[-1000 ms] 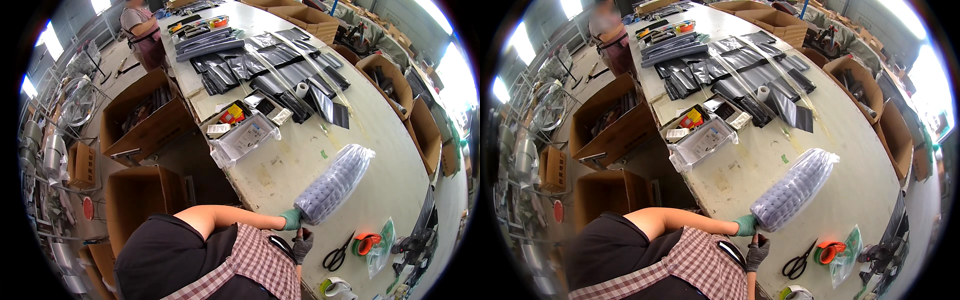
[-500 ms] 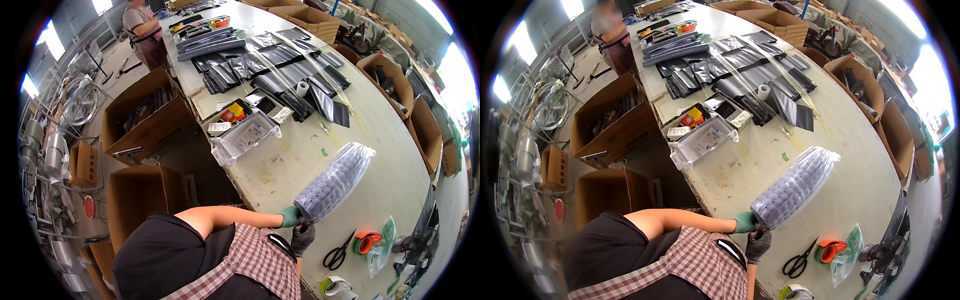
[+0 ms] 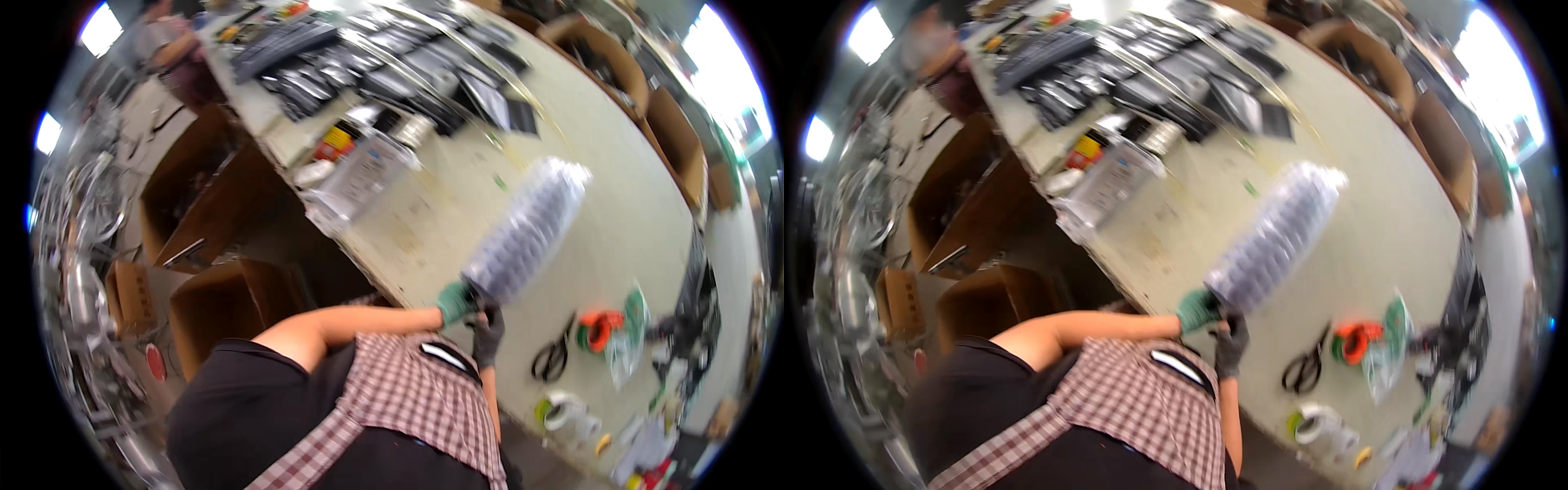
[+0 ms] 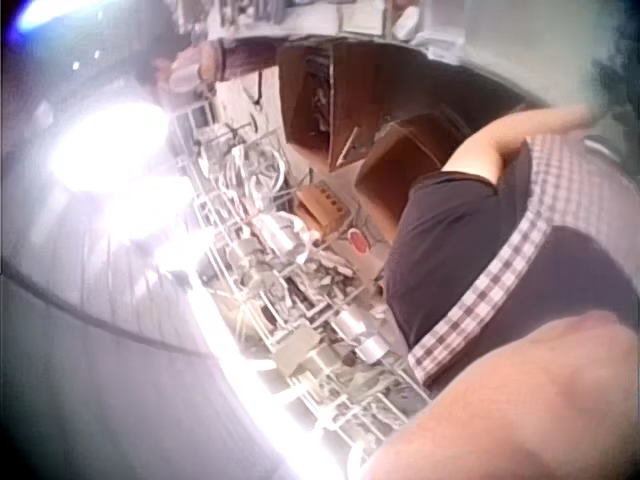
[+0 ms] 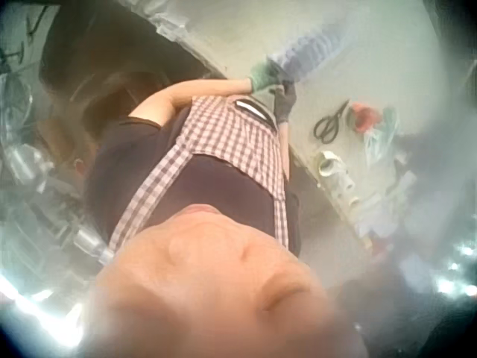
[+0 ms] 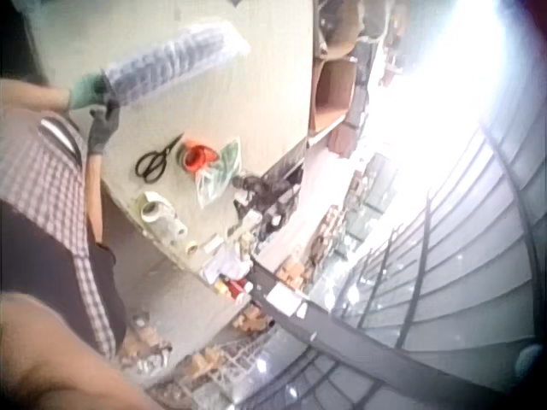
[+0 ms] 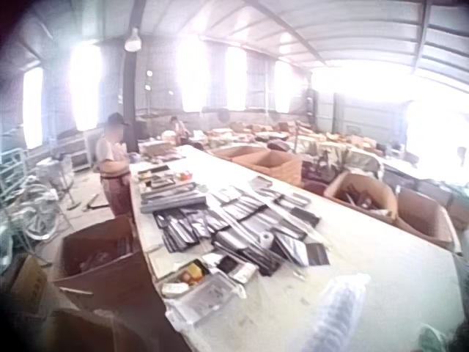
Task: The person rolls a gray textured mat, slides a plastic sleeve over it, and places it into a larger plastic bag before using shears to trim the excess plastic.
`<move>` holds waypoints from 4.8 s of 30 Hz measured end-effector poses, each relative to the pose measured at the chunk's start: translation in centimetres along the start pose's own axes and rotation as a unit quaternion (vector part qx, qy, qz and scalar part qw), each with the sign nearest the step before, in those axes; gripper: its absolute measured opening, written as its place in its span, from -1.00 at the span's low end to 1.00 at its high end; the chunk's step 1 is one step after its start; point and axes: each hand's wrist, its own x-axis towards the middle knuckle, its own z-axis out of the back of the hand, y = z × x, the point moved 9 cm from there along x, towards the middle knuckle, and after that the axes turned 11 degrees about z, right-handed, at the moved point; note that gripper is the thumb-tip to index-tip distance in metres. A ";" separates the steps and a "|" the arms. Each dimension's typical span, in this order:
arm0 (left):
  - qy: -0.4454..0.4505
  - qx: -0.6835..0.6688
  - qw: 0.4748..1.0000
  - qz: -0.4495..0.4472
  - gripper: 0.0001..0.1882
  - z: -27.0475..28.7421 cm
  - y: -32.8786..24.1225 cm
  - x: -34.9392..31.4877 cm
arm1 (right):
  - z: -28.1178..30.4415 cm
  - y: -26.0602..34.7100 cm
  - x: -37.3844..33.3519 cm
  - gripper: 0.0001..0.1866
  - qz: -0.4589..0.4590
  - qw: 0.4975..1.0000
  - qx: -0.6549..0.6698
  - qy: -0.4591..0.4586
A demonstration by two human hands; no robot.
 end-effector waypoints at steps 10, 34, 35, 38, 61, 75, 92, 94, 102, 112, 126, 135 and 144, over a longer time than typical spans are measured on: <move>-0.118 -0.032 0.993 0.003 -0.71 3.5 -3.1 -2.8 | 0.4 -1.4 -0.5 -0.62 0.020 0.995 -0.065 -0.066; 0.456 -0.509 0.685 0.252 -0.59 -1.9 -3.3 -3.8 | 3.0 0.3 0.2 -0.81 0.006 0.945 -0.324 -0.050; 0.462 -0.519 0.677 0.242 -0.57 -2.1 -3.3 -3.8 | 3.2 0.9 0.2 -0.82 0.018 0.921 -0.386 -0.047; 0.401 -0.499 0.739 0.211 -0.60 -1.9 -4.2 -3.6 | 3.5 2.5 0.1 -0.78 0.018 0.879 -0.475 -0.036; 0.248 -0.243 0.913 0.215 -0.68 3.2 -5.9 -4.9 | -2.1 4.1 -1.5 -0.63 0.158 0.859 -0.467 0.136; 0.259 -0.497 0.822 0.102 -0.45 3.0 -5.1 -1.2 | 3.7 6.2 1.3 -0.70 0.212 0.762 -0.602 0.113; 0.069 -0.059 0.996 0.008 -0.60 1.1 -3.5 -7.3 | 22.6 4.1 -4.0 -0.21 -0.041 0.729 -0.684 -0.016; 0.062 -0.038 0.997 0.017 -0.56 1.5 -3.6 -7.3 | 22.5 4.8 -3.5 -0.25 -0.081 0.758 -0.647 -0.024; 0.024 -0.047 0.999 0.005 -0.44 2.4 -1.7 -7.3 | 10.6 12.0 -9.5 -0.38 -0.342 0.906 -0.015 0.249; 0.051 -0.012 0.998 0.038 -0.49 3.6 -5.3 -9.1 | -0.6 5.2 -1.0 -0.49 -0.244 0.905 -0.026 0.348; 0.015 0.126 0.992 0.005 -0.59 2.2 -5.4 -8.7 | -1.5 4.2 -1.8 -0.58 -0.386 0.880 0.165 0.223; 0.030 0.153 0.987 -0.024 -0.67 0.7 -4.6 -7.9 | -2.2 8.7 -5.1 -0.55 -0.387 0.862 0.240 0.223; 0.044 0.084 0.995 -0.018 -0.65 0.7 -3.4 -7.2 | -2.8 11.9 -8.6 -0.50 -0.408 0.835 0.319 0.183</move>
